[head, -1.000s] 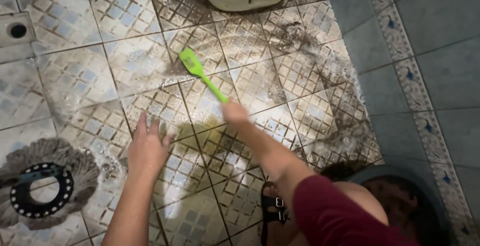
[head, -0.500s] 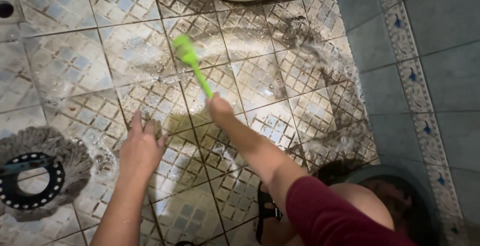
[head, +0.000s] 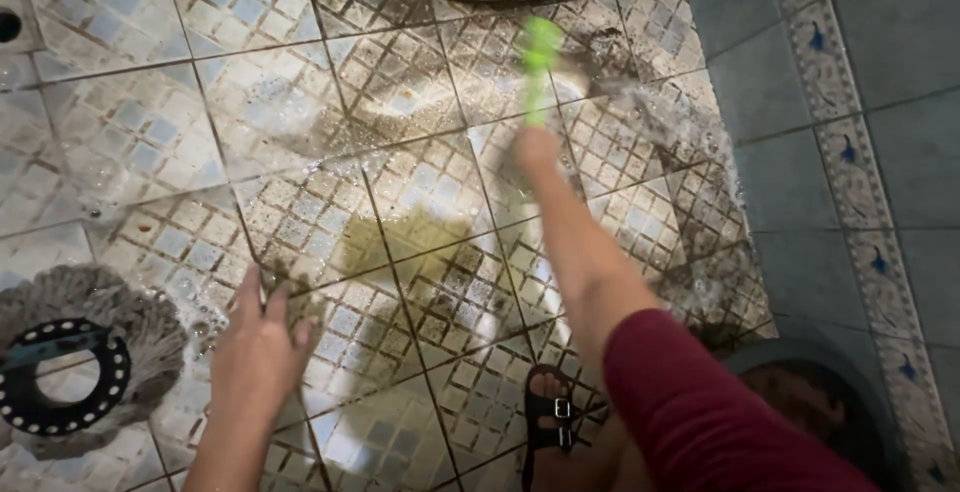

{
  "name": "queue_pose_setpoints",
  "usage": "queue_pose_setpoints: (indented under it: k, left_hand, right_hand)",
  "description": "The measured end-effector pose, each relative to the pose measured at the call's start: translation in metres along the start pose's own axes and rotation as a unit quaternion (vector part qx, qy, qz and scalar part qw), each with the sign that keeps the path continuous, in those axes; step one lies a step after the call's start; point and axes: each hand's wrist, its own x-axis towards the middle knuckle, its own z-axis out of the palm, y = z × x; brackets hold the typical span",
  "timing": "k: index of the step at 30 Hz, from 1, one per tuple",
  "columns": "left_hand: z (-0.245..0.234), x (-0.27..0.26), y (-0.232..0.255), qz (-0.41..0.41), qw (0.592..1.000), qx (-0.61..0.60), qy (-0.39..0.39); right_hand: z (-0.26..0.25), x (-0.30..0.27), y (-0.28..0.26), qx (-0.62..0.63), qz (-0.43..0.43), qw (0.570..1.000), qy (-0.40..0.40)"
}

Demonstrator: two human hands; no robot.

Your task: Scrubbing the tiled bathroom floor using a hand brush and cleaning detergent.

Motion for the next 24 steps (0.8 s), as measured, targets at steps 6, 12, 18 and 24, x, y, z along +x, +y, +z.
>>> queue_pose_setpoints:
  k: [6, 12, 18, 24]
  left_hand:
    - [-0.009, -0.003, 0.0, 0.001, 0.998, -0.04, 0.051]
    - [0.002, -0.016, -0.012, -0.023, 0.998, -0.049, 0.033]
    - [-0.009, -0.007, -0.003, -0.012, 0.997, -0.055, 0.058]
    - [0.006, -0.008, -0.008, -0.003, 0.998, -0.046, 0.04]
  right_hand:
    - [-0.098, -0.079, -0.229, 0.177, -0.02, 0.963, -0.201]
    - [-0.053, 0.016, -0.147, 0.061, -0.063, 0.989, -0.12]
    - [-0.082, -0.087, -0.226, 0.152, -0.153, 0.959, -0.183]
    - [-0.046, -0.035, -0.152, 0.092, -0.1, 0.986, -0.094]
